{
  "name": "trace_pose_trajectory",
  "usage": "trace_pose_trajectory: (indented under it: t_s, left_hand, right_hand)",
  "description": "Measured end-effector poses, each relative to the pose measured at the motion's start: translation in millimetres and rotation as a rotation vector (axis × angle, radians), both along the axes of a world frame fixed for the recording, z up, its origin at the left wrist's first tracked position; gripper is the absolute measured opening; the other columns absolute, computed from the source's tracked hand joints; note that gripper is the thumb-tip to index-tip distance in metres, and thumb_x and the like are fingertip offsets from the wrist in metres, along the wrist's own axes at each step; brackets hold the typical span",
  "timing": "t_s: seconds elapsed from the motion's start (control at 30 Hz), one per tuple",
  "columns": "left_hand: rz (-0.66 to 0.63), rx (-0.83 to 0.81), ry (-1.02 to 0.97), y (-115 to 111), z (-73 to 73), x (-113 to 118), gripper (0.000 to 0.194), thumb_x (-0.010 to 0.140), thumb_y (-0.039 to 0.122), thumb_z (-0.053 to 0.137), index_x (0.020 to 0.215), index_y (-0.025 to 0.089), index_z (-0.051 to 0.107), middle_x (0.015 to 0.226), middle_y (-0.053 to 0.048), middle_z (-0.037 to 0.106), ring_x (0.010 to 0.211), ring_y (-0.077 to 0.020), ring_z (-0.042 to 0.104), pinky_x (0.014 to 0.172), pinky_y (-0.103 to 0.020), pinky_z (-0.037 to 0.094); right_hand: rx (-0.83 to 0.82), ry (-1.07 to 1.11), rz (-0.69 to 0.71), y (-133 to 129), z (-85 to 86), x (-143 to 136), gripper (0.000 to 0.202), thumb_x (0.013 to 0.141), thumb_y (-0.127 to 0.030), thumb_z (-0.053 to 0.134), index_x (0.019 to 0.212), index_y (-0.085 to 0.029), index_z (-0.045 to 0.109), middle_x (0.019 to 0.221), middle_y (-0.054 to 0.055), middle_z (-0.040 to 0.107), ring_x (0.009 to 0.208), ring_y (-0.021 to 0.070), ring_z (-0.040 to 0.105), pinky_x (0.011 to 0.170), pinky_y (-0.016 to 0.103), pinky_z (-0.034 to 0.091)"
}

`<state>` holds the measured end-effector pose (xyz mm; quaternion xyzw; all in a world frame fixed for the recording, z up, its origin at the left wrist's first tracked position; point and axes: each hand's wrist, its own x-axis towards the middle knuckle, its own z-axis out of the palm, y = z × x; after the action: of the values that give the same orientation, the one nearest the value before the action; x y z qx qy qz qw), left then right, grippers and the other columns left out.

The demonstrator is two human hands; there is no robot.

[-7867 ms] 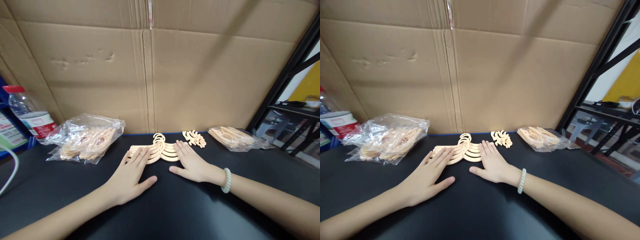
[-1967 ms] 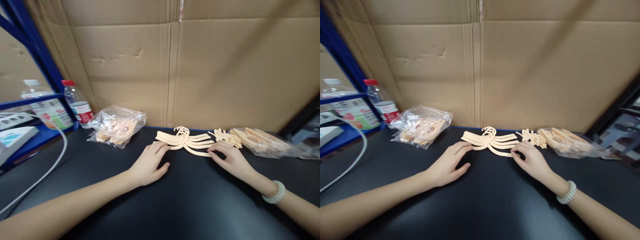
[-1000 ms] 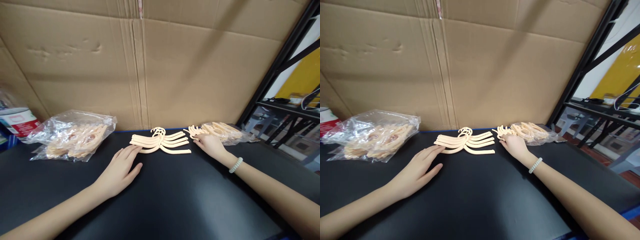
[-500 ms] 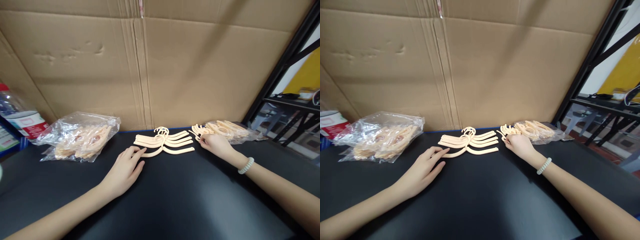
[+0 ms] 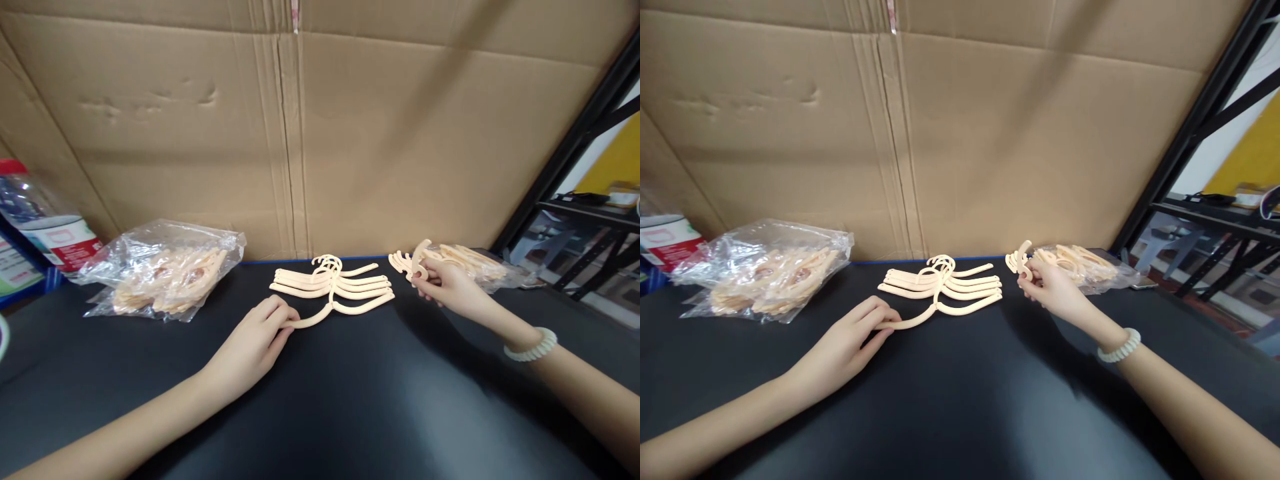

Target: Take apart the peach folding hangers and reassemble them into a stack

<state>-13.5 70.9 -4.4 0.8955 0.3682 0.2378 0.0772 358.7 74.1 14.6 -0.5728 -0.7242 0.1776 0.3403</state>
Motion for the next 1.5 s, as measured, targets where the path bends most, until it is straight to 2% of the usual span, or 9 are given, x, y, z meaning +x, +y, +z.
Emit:
trace_pose_trajectory:
  t_s: [0.1,0.23,0.37,0.63,0.83,0.97,1.17,1.3,1.5]
  left_hand:
    - [-0.020,-0.009,-0.011,1,-1.4,0,0.018,0.096,0.019,0.037,0.099,0.020,0.055,0.097,-0.005,0.053,0.087,-0.0182,0.057,0.079,-0.031,0.049]
    - [-0.035,-0.009,-0.032,2,-2.6,0,0.016,0.096,0.019,0.037,0.097,0.020,0.053,0.099,-0.005,0.054,0.089,-0.0179,0.056,0.080,-0.031,0.049]
    - [-0.028,-0.008,-0.037,2,-2.6,-1,0.013,0.096,0.019,0.039,0.093,0.020,0.052,0.096,-0.004,0.056,0.088,-0.0185,0.056,0.078,-0.032,0.049]
    - [-0.004,0.026,-0.042,3,-4.6,-1,0.011,0.095,0.020,0.040,0.093,0.020,0.051,0.090,-0.003,0.057,0.082,-0.0180,0.058,0.073,-0.031,0.050]
    - [-0.048,0.053,-0.032,3,-4.1,-1,0.021,0.097,0.021,0.040,0.112,0.020,0.056,0.102,-0.006,0.060,0.096,-0.0198,0.059,0.086,-0.034,0.050]
    - [-0.055,0.017,-0.061,2,0.0,-1,0.023,0.099,0.022,0.037,0.110,0.020,0.057,0.104,-0.006,0.059,0.096,-0.0184,0.059,0.086,-0.031,0.049]
    - [-0.021,-0.063,-0.105,1,1.2,-1,0.019,0.099,0.024,0.037,0.105,0.021,0.054,0.100,-0.005,0.060,0.092,-0.0178,0.060,0.082,-0.029,0.049]
    - [-0.002,-0.099,-0.131,0,-0.1,-3,0.017,0.100,0.026,0.037,0.106,0.024,0.052,0.099,-0.003,0.062,0.089,-0.0172,0.061,0.080,-0.028,0.049]
    - [-0.004,-0.122,-0.159,-1,1.4,-3,0.015,0.099,0.027,0.039,0.108,0.025,0.051,0.095,-0.001,0.063,0.083,-0.0155,0.062,0.075,-0.026,0.049]
  right_hand:
    - [-0.179,0.245,0.041,-7,4.9,-12,0.026,0.081,-0.043,0.062,0.082,-0.021,0.048,0.064,0.002,0.062,0.055,0.0164,0.060,0.037,0.021,0.041]
    - [-0.355,0.503,0.084,-13,6.5,-23,0.037,0.076,-0.045,0.073,0.094,-0.016,0.058,0.075,0.006,0.067,0.069,0.0159,0.065,0.046,0.019,0.048]
    - [-0.421,0.660,0.091,-12,3.5,-22,0.039,0.071,-0.045,0.080,0.091,-0.015,0.064,0.077,0.004,0.066,0.070,0.0131,0.063,0.051,0.018,0.050]
    - [-0.519,0.733,0.089,-9,0.5,-18,0.035,0.067,-0.040,0.085,0.081,-0.016,0.064,0.075,0.003,0.068,0.068,0.0120,0.063,0.051,0.018,0.047]
    - [-0.511,0.701,0.052,-10,1.5,-21,0.033,0.066,-0.040,0.085,0.080,-0.018,0.064,0.081,0.004,0.070,0.078,0.0153,0.065,0.058,0.020,0.049]
    - [-0.479,0.680,0.062,-9,-2.0,-19,0.032,0.065,-0.041,0.086,0.079,-0.017,0.070,0.086,0.004,0.068,0.079,0.0133,0.062,0.063,0.020,0.050]
    - [-0.518,0.754,0.080,-11,-1.5,-24,0.032,0.061,-0.038,0.089,0.075,-0.017,0.069,0.075,0.000,0.062,0.073,0.0115,0.057,0.066,0.021,0.050]
    - [-0.591,0.824,0.147,-15,0.7,-28,0.034,0.063,-0.039,0.089,0.076,-0.017,0.066,0.077,0.000,0.062,0.075,0.0117,0.057,0.069,0.022,0.049]
    - [-0.713,0.941,0.343,-17,-2.5,-27,0.028,0.076,-0.035,0.082,0.086,-0.017,0.064,0.094,0.003,0.061,0.086,0.0134,0.058,0.079,0.028,0.051]
